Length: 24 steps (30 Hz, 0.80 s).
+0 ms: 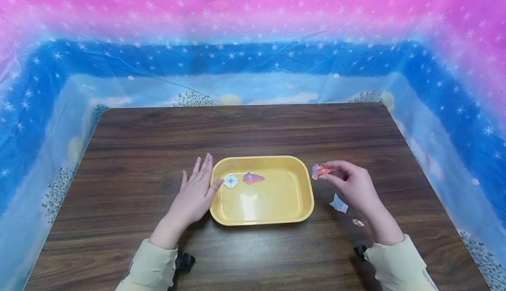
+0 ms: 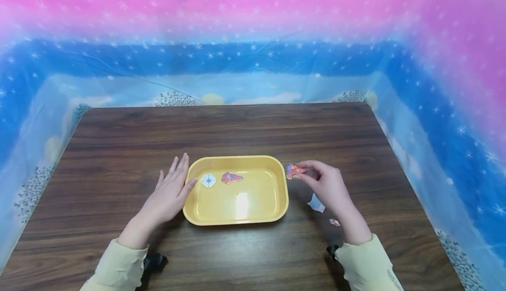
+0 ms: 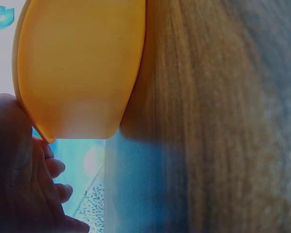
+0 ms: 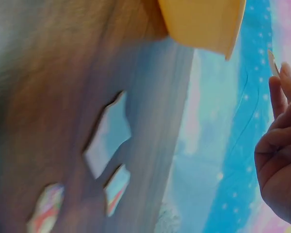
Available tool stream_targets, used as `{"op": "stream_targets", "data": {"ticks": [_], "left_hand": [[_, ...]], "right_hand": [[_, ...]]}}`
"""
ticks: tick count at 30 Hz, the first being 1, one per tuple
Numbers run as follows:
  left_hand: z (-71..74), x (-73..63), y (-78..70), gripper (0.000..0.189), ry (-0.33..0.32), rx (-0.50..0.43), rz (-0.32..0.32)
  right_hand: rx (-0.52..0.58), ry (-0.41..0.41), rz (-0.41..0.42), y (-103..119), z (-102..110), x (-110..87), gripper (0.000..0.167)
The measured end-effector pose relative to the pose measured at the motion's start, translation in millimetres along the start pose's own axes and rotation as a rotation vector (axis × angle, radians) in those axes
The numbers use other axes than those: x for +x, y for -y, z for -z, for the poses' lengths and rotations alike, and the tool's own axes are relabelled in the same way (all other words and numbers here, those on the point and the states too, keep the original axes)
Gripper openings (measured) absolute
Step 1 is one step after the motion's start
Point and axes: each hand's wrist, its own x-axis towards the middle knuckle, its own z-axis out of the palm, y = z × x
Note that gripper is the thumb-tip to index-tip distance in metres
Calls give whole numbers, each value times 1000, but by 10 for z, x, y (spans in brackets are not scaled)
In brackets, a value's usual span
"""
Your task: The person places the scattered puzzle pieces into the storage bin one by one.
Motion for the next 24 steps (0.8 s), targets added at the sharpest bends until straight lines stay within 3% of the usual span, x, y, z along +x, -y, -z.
{"op": "stream_targets", "data": {"ticks": [5,11,17,24], "left_hand": [[0,-1,-2,75,-4,0,-1],[-5,-2,2,74,-11,0,-1],[-9,7,-1,75,-8,2,4],[1,0,-2,76,-4,0,4]], "right_hand": [[-7,90,0,159,-88,184,24],[-106,218,69,332,-309,397,20],[-236,347,150,508,-519,510,12],[-417,413,233,653,-728,551,5]]}}
